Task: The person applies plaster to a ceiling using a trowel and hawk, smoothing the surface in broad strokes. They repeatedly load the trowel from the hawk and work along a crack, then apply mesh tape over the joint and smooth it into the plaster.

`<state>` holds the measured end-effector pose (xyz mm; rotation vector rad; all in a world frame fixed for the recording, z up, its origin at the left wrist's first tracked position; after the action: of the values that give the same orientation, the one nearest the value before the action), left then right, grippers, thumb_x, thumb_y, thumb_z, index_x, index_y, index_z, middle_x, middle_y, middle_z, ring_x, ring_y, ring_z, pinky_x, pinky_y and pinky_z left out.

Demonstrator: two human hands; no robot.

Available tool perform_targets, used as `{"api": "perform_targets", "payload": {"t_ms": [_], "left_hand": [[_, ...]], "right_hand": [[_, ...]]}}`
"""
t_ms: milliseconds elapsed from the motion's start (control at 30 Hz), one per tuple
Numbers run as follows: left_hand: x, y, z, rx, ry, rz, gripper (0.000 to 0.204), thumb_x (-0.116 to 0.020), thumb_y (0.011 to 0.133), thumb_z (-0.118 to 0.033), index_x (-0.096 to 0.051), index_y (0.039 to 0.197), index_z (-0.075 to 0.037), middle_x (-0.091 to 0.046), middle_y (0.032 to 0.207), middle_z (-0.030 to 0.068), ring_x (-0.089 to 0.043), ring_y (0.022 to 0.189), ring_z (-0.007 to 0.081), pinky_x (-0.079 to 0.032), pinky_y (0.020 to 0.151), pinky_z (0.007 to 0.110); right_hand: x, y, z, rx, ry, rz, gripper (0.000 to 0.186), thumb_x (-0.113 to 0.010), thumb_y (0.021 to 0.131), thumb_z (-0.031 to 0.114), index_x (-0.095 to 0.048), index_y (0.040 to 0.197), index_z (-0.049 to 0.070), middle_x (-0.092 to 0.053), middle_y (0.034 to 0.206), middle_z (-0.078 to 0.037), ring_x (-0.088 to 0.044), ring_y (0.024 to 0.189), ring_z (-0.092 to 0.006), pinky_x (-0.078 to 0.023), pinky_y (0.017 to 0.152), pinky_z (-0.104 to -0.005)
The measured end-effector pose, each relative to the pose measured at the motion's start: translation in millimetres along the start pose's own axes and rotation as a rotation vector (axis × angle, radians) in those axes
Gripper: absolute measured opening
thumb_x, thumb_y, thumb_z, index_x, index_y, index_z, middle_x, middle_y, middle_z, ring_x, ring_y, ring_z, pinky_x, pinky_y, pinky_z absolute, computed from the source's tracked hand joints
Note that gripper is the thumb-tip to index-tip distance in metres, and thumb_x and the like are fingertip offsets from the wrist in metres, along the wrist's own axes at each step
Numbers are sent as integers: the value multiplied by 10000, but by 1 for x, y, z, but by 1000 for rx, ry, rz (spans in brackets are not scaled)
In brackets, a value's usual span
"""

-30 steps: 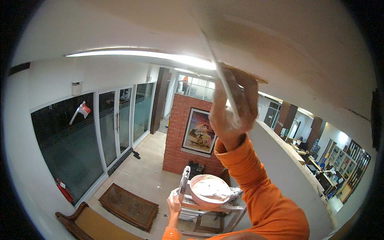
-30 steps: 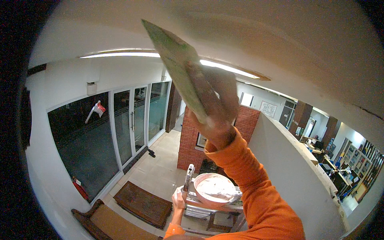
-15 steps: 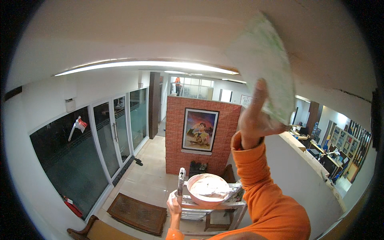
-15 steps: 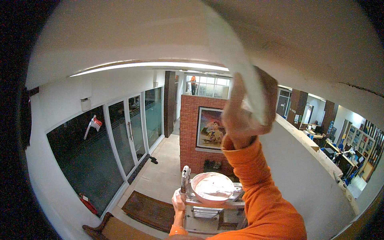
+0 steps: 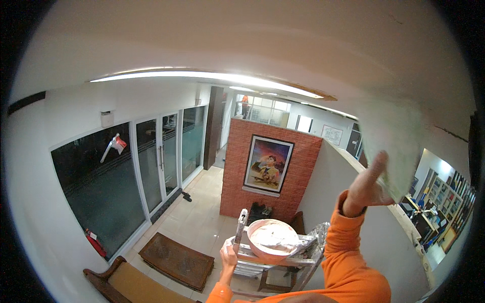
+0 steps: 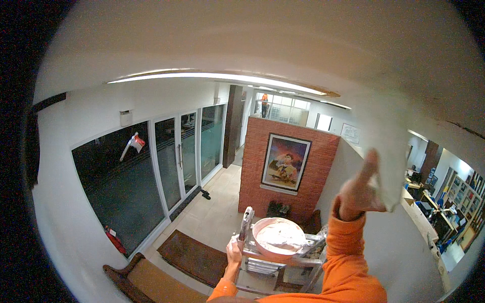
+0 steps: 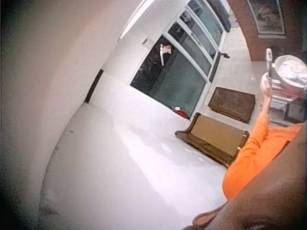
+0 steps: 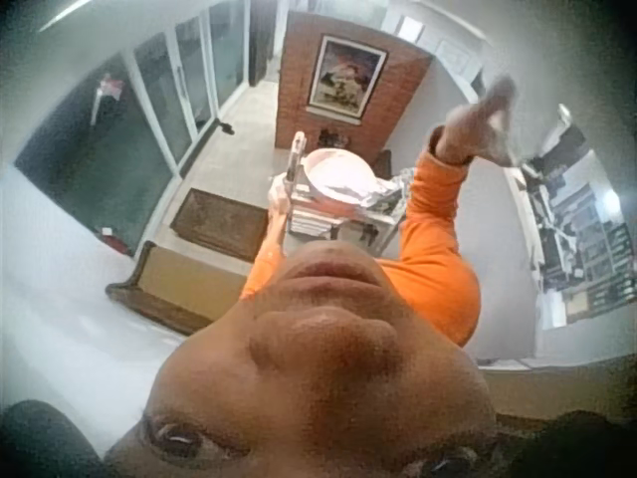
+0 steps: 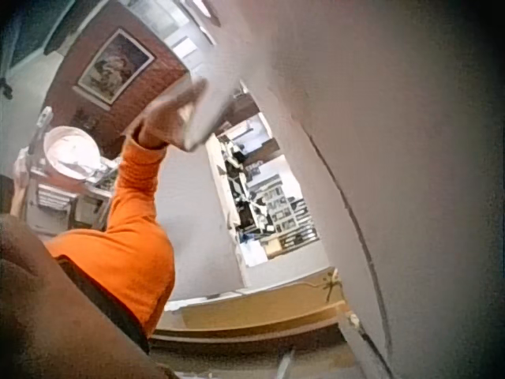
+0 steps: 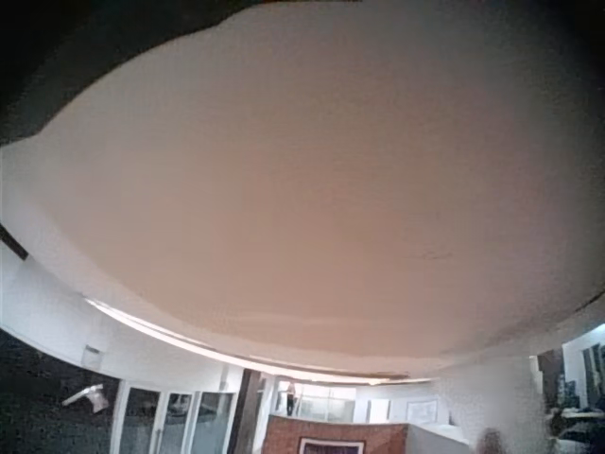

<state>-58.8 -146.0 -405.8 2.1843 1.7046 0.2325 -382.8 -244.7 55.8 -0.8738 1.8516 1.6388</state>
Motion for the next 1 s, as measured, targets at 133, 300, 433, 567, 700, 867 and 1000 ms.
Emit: {"api": "perform_targets", "payload": {"t_ms": [133,300,433,567,700,867,1000], "left_hand": [[19,7,2,-17,-9,-38,519,-321,1022,-339,-657,1201,15,-695,1123,247,-658,1071,414,-491,951,457],[11,6,10,-38,-28,-38,529,-338,1035,-349,-645,1209,45,-692,1131,262,-658,1082,406,-492,952,449],[8,4,9,-2,-36,-12,534,-346,1044,-353,-638,1219,59,-691,1133,275,-659,1092,394,-493,955,440],[17,7,7,-51,-30,-66,532,-356,1047,-355,-635,1219,64,-695,1120,272,-664,1079,386,-497,950,433],[11,2,6,-3,-54,-42,525,-350,1039,-359,-643,1213,41,-704,1096,250,-673,1042,370,-500,929,427],[15,0,-14,-27,1,-57,526,-334,1021,-357,-644,1219,19,-703,1096,230,-668,1028,357,-492,921,422],[17,3,-4,-44,-31,-88,506,-357,1016,-337,-641,1215,31,-694,1102,258,-665,1052,380,-494,935,426]], "right_hand": [[-86,-17,89,147,395,304,188,-758,859,5,-745,1042,-37,-753,1052,-156,-730,904,-269,-580,826,-351],[-137,-25,133,178,590,344,268,-766,767,-51,-747,1031,-12,-752,1028,-149,-720,938,-303,-570,836,-374],[-156,-20,121,204,516,331,247,-795,840,25,-725,1074,-9,-753,1001,-149,-738,913,-216,-617,779,-327],[-123,-14,92,121,414,109,185,-758,847,-19,-743,1031,-25,-753,990,-149,-720,893,-239,-572,800,-339],[-78,-19,62,59,312,-18,247,-795,863,30,-706,1074,-60,-747,1058,-160,-726,885,-222,-594,812,-326],[-122,-61,97,123,576,175,270,-748,881,-7,-706,1147,-13,-724,1128,-185,-704,993,-256,-587,869,-357],[-161,-76,147,347,491,329,312,-763,851,-19,-699,1157,-15,-717,1123,-187,-715,964,-256,-588,807,-346]]}}
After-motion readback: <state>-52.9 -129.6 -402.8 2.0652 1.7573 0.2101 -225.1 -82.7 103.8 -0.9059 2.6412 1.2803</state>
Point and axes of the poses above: each hand's wrist, its own y-axis towards the middle knuckle, its own x-axis out of the back of the hand, z = x × y, the point moved 8 cm from there along y, towards the middle knuckle
